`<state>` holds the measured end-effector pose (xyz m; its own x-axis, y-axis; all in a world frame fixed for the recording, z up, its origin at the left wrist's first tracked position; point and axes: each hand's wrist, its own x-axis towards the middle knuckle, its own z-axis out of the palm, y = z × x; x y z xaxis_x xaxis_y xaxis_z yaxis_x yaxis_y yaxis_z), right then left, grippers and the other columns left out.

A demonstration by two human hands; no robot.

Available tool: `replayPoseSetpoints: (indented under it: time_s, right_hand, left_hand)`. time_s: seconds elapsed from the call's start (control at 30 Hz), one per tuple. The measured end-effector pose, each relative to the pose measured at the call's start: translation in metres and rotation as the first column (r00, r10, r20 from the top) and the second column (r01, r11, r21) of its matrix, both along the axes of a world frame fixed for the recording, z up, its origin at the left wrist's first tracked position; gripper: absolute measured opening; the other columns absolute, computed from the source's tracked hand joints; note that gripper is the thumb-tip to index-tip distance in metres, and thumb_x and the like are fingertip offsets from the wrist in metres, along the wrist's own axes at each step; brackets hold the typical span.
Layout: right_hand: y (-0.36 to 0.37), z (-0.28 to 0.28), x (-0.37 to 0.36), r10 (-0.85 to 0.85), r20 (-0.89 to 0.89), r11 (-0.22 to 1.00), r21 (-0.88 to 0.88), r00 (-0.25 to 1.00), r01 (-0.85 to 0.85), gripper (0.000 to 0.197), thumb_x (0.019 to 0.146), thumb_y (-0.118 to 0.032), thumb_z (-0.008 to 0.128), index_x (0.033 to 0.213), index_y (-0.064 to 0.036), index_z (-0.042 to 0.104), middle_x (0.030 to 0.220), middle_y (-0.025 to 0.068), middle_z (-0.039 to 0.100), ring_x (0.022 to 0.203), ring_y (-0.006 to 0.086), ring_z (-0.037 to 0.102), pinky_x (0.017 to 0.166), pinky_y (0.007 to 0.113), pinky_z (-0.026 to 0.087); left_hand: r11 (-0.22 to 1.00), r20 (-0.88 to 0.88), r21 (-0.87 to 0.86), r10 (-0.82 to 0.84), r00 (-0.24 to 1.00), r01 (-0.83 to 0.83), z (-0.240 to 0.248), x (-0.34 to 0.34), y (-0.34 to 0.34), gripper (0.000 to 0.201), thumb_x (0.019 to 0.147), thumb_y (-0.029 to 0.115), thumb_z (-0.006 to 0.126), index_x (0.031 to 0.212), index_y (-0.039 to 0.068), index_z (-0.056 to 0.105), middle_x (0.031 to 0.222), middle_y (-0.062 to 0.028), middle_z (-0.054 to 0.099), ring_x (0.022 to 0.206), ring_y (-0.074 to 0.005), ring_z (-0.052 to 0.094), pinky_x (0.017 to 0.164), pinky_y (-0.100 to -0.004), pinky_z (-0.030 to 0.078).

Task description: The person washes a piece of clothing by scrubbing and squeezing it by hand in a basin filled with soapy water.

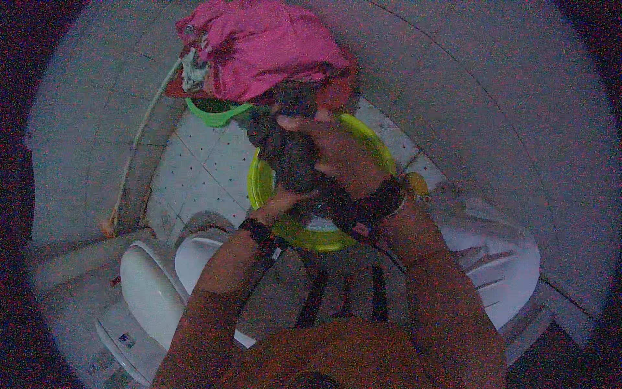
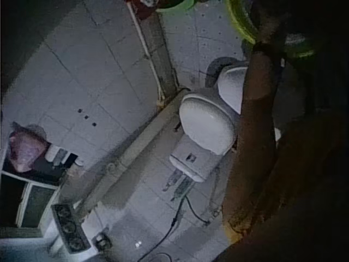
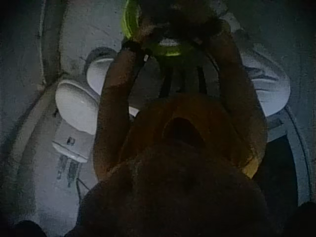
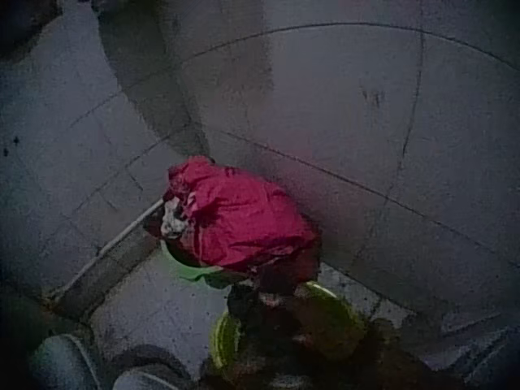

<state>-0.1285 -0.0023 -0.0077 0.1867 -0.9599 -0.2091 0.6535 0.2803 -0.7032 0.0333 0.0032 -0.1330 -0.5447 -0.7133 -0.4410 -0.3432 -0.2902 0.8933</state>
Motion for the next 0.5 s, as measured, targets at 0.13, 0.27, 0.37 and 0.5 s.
replayPoseSetpoints:
  time_s: [0.13,0.27,0.37,0.5]
  right_hand:
    - [-0.013,-0.04,-0.019,-0.116,-0.021,0.993,0.033,0.993,0.117,0.026,0.073,-0.014,0.056,0.097,-0.0054,0.051,0.094,0.0039,0.054,0.08,0.0151,0.054,0.071,0.029,0.045]
    - [-0.002,-0.167,-0.048,-0.061,-0.649,0.992,0.045,0.759,0.118,0.038,0.07,-0.015,0.06,0.105,-0.0081,0.047,0.1,0.0078,0.052,0.086,0.0181,0.053,0.076,0.032,0.043]
    - [0.035,-0.209,-0.028,-0.336,-0.931,0.941,-0.337,0.139,0.022,0.044,0.071,-0.019,0.06,0.112,-0.0103,0.046,0.113,0.0148,0.045,0.099,0.0253,0.048,0.087,0.036,0.037]
    - [0.047,-0.218,0.005,-0.085,-0.977,0.967,-0.034,-0.196,-0.252,0.049,0.075,-0.026,0.054,0.121,-0.0162,0.04,0.127,0.0195,0.03,0.116,0.0353,0.031,0.096,0.046,0.027]
  left_hand:
    - [0.834,0.019,0.449,0.349,0.937,-0.32,-0.032,0.03,-0.01,0.06,0.059,0.007,0.07,0.111,-0.004,0.042,0.109,-0.0145,0.052,0.091,-0.0217,0.054,0.078,-0.0342,0.045]
    - [0.911,0.127,0.208,0.335,0.934,-0.355,-0.116,0.065,-0.014,0.065,0.063,0.009,0.066,0.118,-0.002,0.034,0.102,-0.0145,0.056,0.084,-0.022,0.057,0.07,-0.0351,0.048]
    - [0.889,0.18,0.183,0.389,0.904,-0.419,-0.091,0.035,0.001,0.058,0.074,0.009,0.057,0.123,0.001,0.027,0.117,-0.0142,0.044,0.096,-0.025,0.052,0.077,-0.0363,0.046]
    - [0.839,0.504,-0.414,-0.111,0.856,0.353,-0.115,0.037,-0.003,0.072,0.071,0.01,0.055,0.129,0.005,0.013,0.11,-0.0227,0.049,0.091,-0.0342,0.054,0.074,-0.0437,0.044]
